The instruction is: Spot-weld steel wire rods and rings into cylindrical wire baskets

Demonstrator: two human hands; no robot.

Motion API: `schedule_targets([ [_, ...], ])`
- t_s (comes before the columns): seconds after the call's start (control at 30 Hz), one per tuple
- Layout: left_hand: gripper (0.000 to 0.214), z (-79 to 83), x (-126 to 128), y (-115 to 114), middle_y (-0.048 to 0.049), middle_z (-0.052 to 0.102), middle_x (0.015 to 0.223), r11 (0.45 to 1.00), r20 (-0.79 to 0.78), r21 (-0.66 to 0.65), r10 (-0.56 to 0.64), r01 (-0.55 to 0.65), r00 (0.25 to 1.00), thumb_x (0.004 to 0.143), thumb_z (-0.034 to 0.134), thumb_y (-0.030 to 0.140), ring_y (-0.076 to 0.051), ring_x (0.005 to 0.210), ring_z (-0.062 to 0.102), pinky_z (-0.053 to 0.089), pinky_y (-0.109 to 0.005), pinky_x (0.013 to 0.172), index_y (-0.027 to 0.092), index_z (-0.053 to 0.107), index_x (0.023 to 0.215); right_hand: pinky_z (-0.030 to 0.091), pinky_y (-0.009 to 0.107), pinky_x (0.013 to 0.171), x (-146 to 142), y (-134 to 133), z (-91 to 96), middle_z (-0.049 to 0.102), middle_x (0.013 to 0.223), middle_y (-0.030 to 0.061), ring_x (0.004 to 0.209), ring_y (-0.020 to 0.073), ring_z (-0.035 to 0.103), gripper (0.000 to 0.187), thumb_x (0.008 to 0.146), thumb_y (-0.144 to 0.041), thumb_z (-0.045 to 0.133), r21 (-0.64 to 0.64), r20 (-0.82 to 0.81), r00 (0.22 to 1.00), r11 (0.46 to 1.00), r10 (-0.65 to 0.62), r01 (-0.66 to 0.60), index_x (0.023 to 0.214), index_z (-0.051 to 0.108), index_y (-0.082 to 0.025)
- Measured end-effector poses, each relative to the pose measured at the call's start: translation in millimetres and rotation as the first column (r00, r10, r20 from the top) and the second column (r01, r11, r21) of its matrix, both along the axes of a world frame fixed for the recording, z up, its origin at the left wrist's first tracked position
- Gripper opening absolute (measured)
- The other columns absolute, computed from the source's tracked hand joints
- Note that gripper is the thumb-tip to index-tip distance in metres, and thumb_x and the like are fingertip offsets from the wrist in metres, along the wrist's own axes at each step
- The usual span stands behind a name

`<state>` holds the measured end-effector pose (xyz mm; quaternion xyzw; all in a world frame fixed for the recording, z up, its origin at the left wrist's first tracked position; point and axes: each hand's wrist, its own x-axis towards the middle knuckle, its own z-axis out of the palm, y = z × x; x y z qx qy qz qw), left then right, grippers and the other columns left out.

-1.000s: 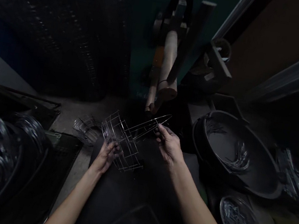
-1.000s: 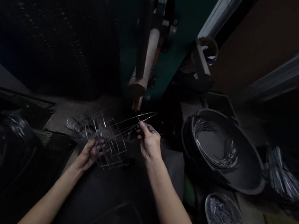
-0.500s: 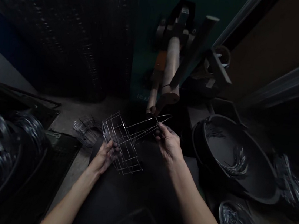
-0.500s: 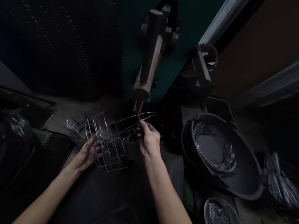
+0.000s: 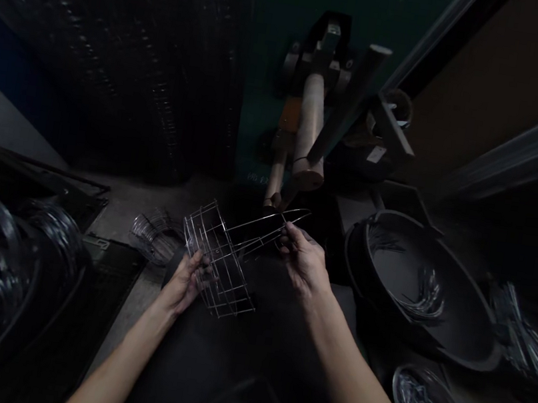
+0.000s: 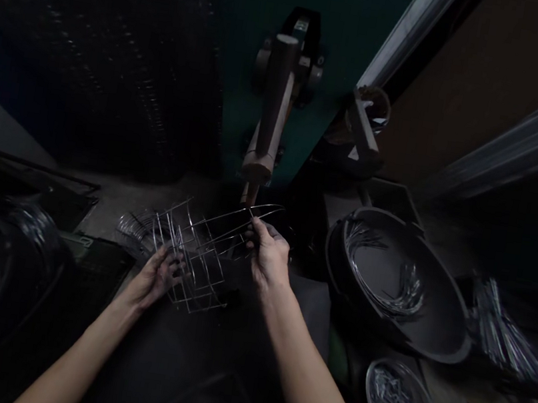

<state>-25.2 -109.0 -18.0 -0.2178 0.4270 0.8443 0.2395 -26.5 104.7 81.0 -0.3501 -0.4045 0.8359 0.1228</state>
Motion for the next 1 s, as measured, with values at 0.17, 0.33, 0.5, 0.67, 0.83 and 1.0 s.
schedule_targets([
  [0.17,0.062,1.9,-3,-1,0.0033,0.056,0.082,1.0,-0.026,-0.003,-0.012,0.012,1.0,0.053,0.086,0.049,-0.012,0.069,0.056,0.055,-0.036,0.075,0.023,0.056,0.1,0.034,0.012,0.036,-5,1,-1.5,0.059,0.058,-0.0016,0.047,0.0043,0.051,0.024,0.057,-0.016,0.084,0.022,-0.012,1.0,1.0,0.008,-0.007,0.063,0.061,-0.014],
  [0.33,0.059,7.6,-7,-1,0.0029,0.057,0.079,1.0,0.024,0.002,-0.019,0.019,1.0,0.056,0.086,0.046,-0.012,0.066,0.057,0.056,-0.034,0.07,0.023,0.056,0.102,0.034,0.013,0.036,-7,-1,1.7,0.059,0.057,-0.0015,0.048,0.0049,0.051,0.018,0.061,-0.015,0.08,0.014,0.004,1.0,1.0,-0.004,0.004,0.064,0.062,-0.014],
  [0.5,0.042,14.8,-8,3,0.0013,0.059,0.076,1.0,0.055,0.007,-0.012,0.011,0.998,0.068,0.079,0.046,-0.013,0.063,0.058,0.055,-0.033,0.065,0.02,0.056,0.093,0.035,0.013,0.039,-3,1,2.5,0.062,0.061,-0.0014,0.05,0.0046,0.054,0.019,0.064,-0.021,0.081,0.023,-0.006,0.998,0.998,0.059,-0.059,0.068,0.064,-0.014],
  [0.67,0.046,12.0,-7,6,0.0017,0.059,0.076,1.0,0.075,0.005,0.025,-0.025,0.997,0.066,0.08,0.047,-0.013,0.061,0.058,0.056,-0.036,0.069,0.021,0.056,0.095,0.037,0.013,0.04,15,11,-2.2,0.064,0.065,-0.0008,0.052,0.0048,0.055,0.025,0.062,-0.029,0.084,0.015,0.023,1.0,1.0,0.013,-0.013,0.072,0.067,-0.014],
  [0.83,0.048,11.2,-13,4,0.0028,0.058,0.072,0.999,0.036,0.034,0.024,-0.025,0.999,0.064,0.081,0.047,-0.012,0.059,0.058,0.056,-0.038,0.071,0.02,0.055,0.094,0.037,0.014,0.041,28,21,-7.4,0.064,0.065,-0.0003,0.053,0.0056,0.055,0.019,0.062,-0.022,0.083,0.005,0.046,0.999,1.0,-0.009,0.009,0.071,0.069,-0.013],
  [1.0,0.049,15.0,-17,3,0.002,0.059,0.074,0.999,0.03,0.042,-0.005,0.003,1.0,0.065,0.079,0.05,-0.011,0.058,0.056,0.057,-0.036,0.069,0.019,0.056,0.095,0.038,0.015,0.043,31,20,-6.9,0.065,0.066,-0.0003,0.054,0.006,0.055,0.015,0.063,-0.02,0.081,-0.017,0.056,0.998,1.0,0.001,0.0,0.072,0.071,-0.014],
])
